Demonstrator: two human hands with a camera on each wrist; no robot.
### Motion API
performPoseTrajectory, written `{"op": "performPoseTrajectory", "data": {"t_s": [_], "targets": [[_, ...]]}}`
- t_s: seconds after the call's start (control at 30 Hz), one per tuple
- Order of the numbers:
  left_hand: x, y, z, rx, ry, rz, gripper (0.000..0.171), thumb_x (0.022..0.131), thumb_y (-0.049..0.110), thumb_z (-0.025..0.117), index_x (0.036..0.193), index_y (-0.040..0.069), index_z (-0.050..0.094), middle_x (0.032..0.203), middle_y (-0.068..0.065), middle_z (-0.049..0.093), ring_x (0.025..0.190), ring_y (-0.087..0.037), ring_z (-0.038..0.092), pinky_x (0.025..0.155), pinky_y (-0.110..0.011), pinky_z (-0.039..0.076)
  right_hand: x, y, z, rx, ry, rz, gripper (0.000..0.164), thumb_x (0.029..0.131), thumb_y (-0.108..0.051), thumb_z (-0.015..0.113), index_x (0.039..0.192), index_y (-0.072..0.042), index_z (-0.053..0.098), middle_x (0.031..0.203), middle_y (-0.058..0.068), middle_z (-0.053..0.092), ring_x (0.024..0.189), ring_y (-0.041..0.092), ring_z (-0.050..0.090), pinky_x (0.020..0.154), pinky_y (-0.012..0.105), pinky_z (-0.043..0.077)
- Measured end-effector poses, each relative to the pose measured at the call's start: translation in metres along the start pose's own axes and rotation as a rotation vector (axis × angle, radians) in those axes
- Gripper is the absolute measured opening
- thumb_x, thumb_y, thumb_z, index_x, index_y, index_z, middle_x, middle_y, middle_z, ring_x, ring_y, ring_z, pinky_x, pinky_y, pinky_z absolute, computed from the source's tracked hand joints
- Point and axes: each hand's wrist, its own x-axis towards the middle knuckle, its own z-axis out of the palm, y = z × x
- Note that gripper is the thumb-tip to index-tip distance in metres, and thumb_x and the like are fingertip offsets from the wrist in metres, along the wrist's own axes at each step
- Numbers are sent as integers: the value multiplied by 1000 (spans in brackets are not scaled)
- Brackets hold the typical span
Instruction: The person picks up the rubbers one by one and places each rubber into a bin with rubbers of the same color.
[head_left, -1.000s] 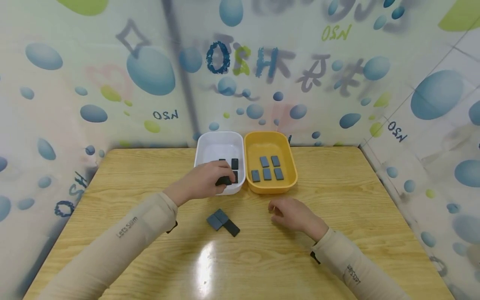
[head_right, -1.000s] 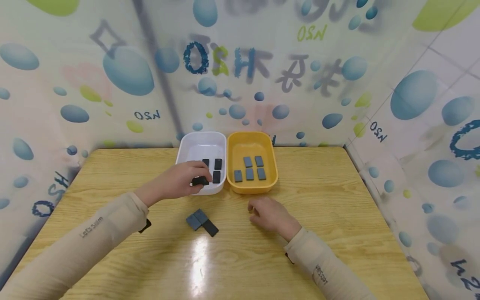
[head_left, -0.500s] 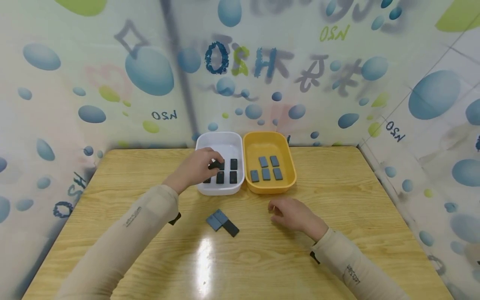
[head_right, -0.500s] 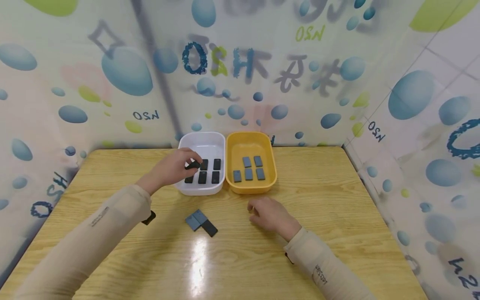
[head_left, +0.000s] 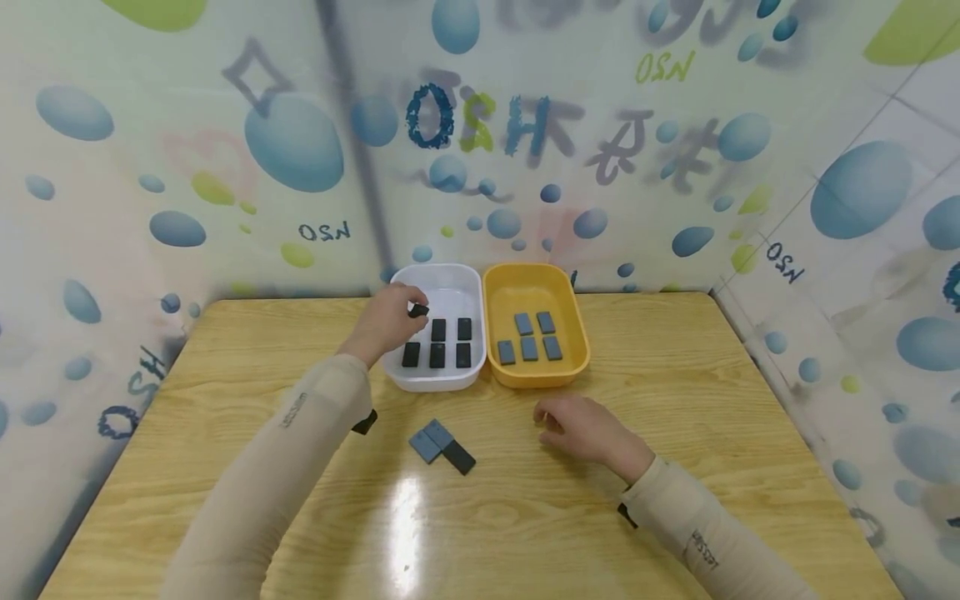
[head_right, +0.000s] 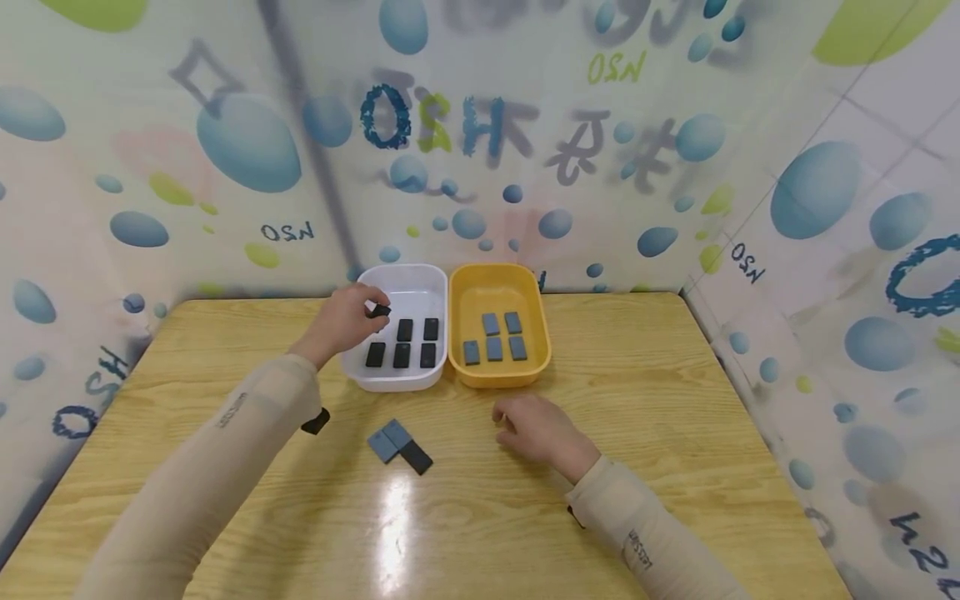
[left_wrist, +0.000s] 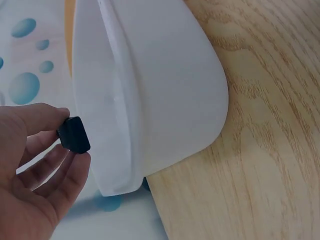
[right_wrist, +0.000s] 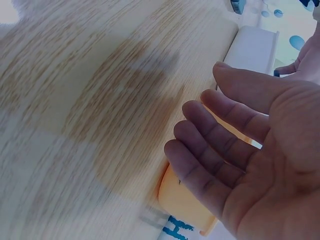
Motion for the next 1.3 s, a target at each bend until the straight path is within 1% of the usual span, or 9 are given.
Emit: {"op": "performPoseTrajectory", "data": {"t_s": [0.1,0.23,0.47,0.6,0.7,0.87,1.1,1.3], "targets": [[4,-1,4,4,0,-35,27,91,19,64,114,5,65,121,-15,61,99,-28,55,89,-43,50,0,1,1,7,-6,8,19,89,-19,70,105,-10,67,92,0,66,82,12,57,74,35,50],[8,-4,9,21,-15,-88,27,91,20,63,115,6,64,118,-13,63,95,-27,57,86,-41,52,1,1,2,21,-12,19,19,89,-19,70,106,-10,67,93,1,66,83,13,58,76,36,51],[14,-6,21,83,-39,-119,26,91,19,63,113,6,63,113,-12,65,92,-26,60,85,-41,53,-3,2,1,36,-16,48,20,89,-20,70,106,-10,67,93,1,66,83,13,58,76,37,51],[19,-4,28,94,-56,-140,25,92,19,62,114,6,62,112,-12,64,92,-26,59,85,-40,53,-4,4,2,24,-14,54,20,89,-20,70,106,-11,67,93,0,66,83,13,57,76,36,51],[24,-3,33,112,-66,-150,25,92,17,61,115,5,61,114,-13,63,95,-27,57,88,-41,52,-5,4,2,18,-5,41,19,89,-20,70,106,-11,67,93,1,66,83,13,58,76,35,51],[29,-2,36,160,-85,-167,26,91,12,59,114,2,62,114,-16,64,98,-30,58,92,-45,51,-5,5,1,1,10,20,19,89,-19,70,105,-10,67,94,3,67,83,13,58,76,35,51],[35,-1,39,198,-107,-187,24,90,10,59,113,1,62,110,-17,66,94,-30,60,89,-45,53,-5,7,1,-4,11,37,18,89,-20,70,104,-11,67,92,2,66,81,13,57,74,34,50],[42,-3,47,220,-109,-172,19,92,5,55,110,0,62,105,-18,67,91,-30,62,85,-45,55,-4,9,1,-13,5,35,18,89,-20,69,104,-11,66,91,0,65,80,12,56,73,34,50]]}}
